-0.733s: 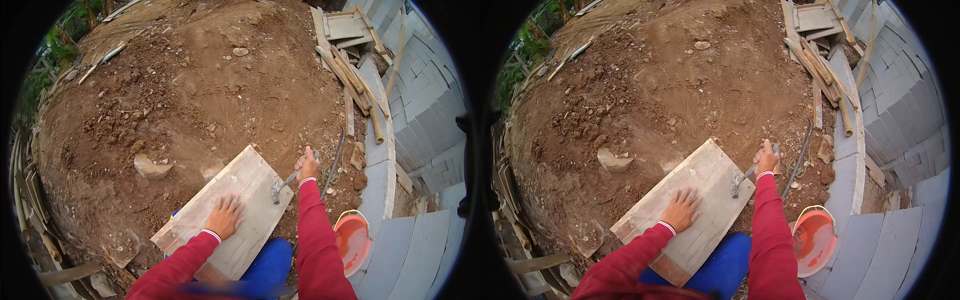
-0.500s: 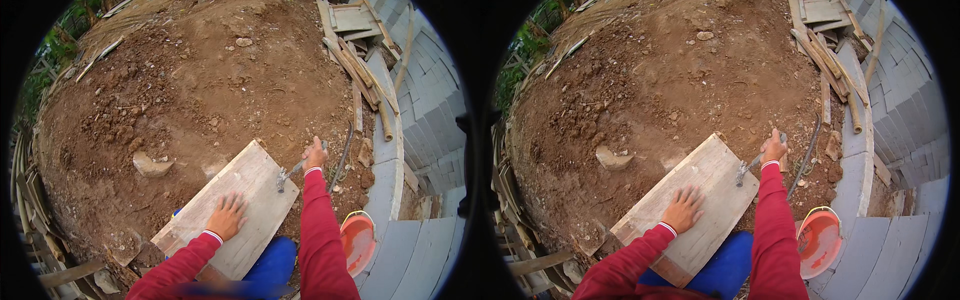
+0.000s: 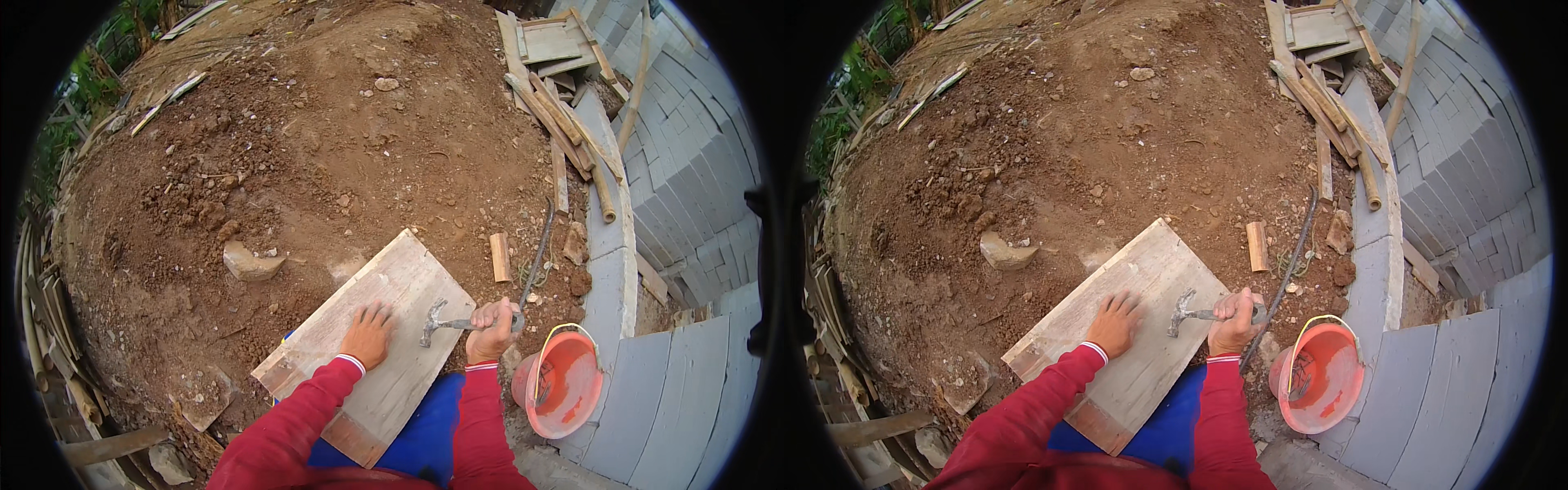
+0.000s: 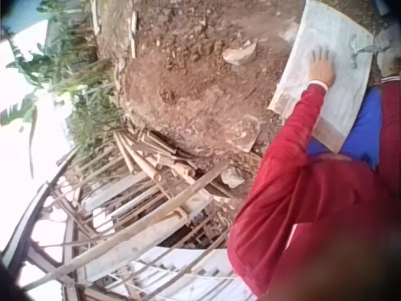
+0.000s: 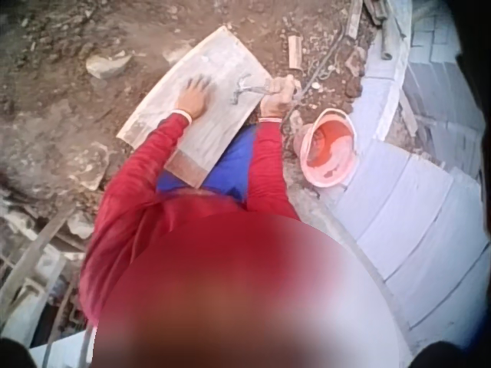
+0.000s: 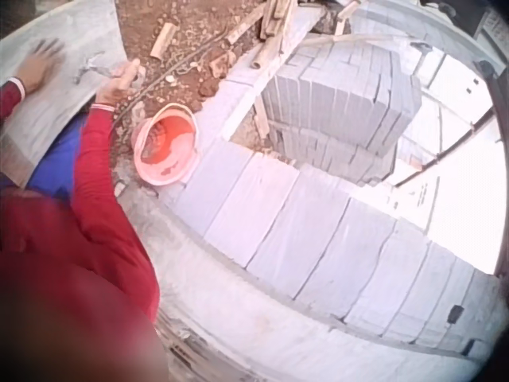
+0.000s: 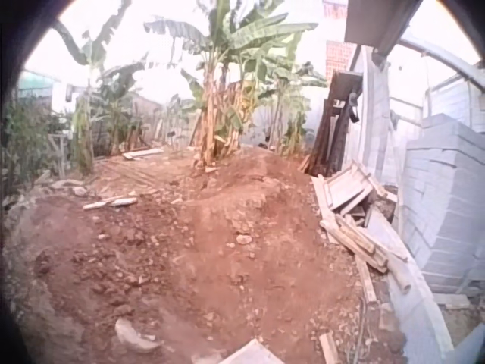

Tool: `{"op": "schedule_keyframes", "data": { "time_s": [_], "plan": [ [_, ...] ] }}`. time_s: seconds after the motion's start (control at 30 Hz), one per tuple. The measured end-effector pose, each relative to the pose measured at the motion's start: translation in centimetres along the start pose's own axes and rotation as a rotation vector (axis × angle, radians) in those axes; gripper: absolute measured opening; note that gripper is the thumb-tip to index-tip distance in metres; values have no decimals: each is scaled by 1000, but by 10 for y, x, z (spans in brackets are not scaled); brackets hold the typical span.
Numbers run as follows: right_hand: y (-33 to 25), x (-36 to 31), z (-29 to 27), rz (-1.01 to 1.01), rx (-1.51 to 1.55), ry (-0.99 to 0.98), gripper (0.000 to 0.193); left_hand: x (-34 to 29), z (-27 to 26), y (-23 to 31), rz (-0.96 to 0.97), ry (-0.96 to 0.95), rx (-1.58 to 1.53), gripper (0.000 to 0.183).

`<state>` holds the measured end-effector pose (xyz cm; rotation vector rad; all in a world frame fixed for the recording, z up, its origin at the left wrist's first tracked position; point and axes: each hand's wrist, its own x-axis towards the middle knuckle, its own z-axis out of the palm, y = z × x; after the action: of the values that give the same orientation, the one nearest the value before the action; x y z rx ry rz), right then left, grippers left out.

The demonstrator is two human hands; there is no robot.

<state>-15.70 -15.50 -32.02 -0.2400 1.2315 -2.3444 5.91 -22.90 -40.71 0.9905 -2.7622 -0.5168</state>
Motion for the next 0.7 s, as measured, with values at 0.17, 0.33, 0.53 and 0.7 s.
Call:
{"op": "schedule_keyframes", "data": {
  "time_s": [0.17,0.33,0.53,0.7],
  "plan": [
    [-51,-37,-4,102,6,-72,31,32,1,4,-116,79,-531,29],
    [-70,-33,-43,41,-93,68,28,41,21,23,-32,27,-357,33],
    [-37,34,-84,179,-77,354,22,22,40,32,96,-92,148,41],
    [29,118,-90,223,-197,369,26,26,40,35,89,-109,175,42]
  ]
}}
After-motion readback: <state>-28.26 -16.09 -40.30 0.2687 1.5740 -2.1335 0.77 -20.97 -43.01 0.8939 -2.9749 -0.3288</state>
